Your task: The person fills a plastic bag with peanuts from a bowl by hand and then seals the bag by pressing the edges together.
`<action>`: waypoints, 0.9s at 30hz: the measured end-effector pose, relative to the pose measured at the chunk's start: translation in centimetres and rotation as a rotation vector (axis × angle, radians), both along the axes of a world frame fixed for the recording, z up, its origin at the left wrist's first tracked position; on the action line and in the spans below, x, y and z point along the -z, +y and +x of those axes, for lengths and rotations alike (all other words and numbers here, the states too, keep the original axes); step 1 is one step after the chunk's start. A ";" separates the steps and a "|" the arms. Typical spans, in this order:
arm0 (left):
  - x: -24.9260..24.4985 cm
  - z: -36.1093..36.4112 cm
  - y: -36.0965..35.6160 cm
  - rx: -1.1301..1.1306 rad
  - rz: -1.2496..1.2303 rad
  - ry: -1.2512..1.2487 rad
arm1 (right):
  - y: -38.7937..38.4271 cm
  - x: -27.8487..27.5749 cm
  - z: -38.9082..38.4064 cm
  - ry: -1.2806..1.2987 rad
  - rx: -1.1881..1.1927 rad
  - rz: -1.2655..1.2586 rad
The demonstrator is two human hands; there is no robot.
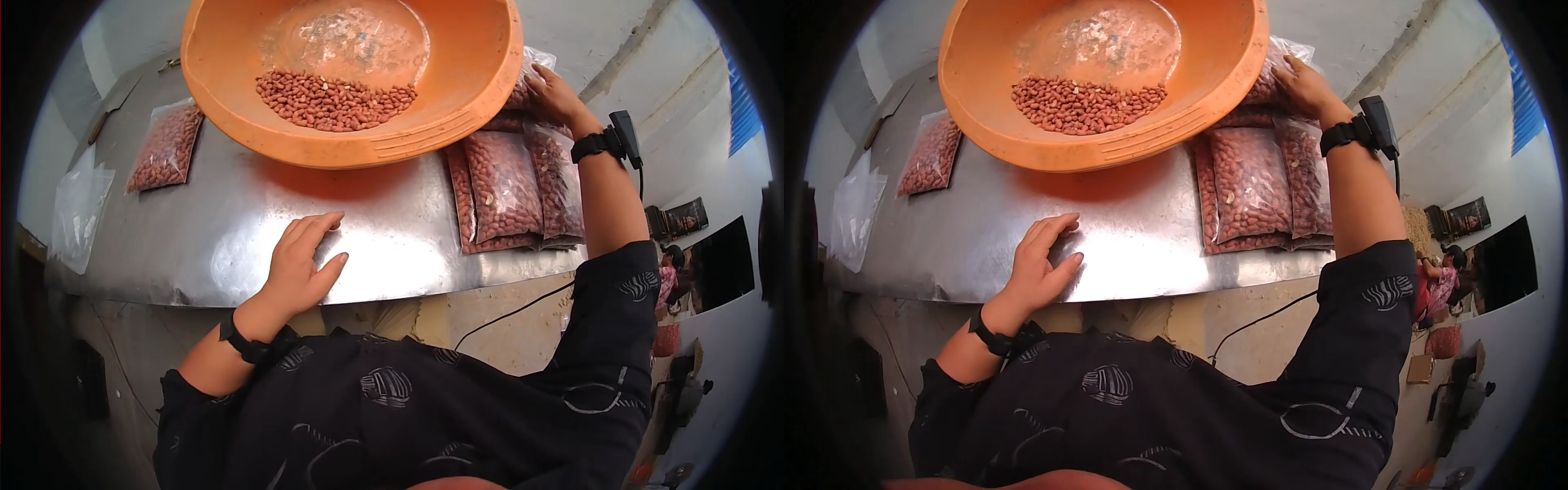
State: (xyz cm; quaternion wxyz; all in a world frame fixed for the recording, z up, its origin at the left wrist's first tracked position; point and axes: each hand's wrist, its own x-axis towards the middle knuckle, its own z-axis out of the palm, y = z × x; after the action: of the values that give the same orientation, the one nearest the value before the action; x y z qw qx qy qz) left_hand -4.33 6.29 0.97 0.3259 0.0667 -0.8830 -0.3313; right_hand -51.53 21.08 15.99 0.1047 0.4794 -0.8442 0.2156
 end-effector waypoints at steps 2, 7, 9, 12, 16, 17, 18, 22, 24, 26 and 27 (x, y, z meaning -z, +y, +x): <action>-0.2 0.2 -0.2 0.014 0.056 0.019 | 0.1 -2.1 2.2 0.250 0.180 -0.098; -2.1 3.1 -0.4 0.136 0.214 0.096 | 0.4 -4.3 10.2 -0.083 -0.129 -0.751; -3.6 5.5 -1.1 0.141 0.189 0.099 | 0.9 -2.9 16.8 -0.215 -0.263 -0.683; -4.9 9.0 -3.8 0.039 0.103 0.077 | 1.5 1.0 26.8 -0.251 -0.532 -0.404; -5.2 14.3 -12.1 -0.465 -0.158 0.063 | 2.0 5.4 33.3 -0.185 -0.688 -0.132; -5.0 15.9 -15.2 -0.625 -0.280 0.061 | 2.1 6.8 33.5 -0.233 -0.689 -0.134; -4.1 18.1 -19.1 -0.774 -0.380 0.030 | 2.1 7.7 33.6 -0.249 -0.680 -0.152; -2.4 25.5 -28.2 -1.364 -0.419 -0.396 | 2.5 10.0 33.0 -0.470 -0.587 -0.256; -2.7 27.0 -29.3 -1.509 -0.149 -0.625 | 2.5 10.4 33.1 -0.562 -0.563 -0.333; -0.6 30.0 -32.4 -1.406 -0.094 -0.669 | 2.4 10.6 33.4 -0.608 -0.554 -0.378; -0.4 30.2 -32.7 -1.354 -0.067 -0.689 | 2.3 10.6 33.5 -0.609 -0.555 -0.385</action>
State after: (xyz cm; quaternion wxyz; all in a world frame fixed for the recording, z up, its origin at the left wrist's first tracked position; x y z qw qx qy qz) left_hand 25.88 -26.46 1.39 0.1656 0.6837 -0.7107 0.0075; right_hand -18.02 23.39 5.36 -0.1228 0.5741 -0.6205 0.5198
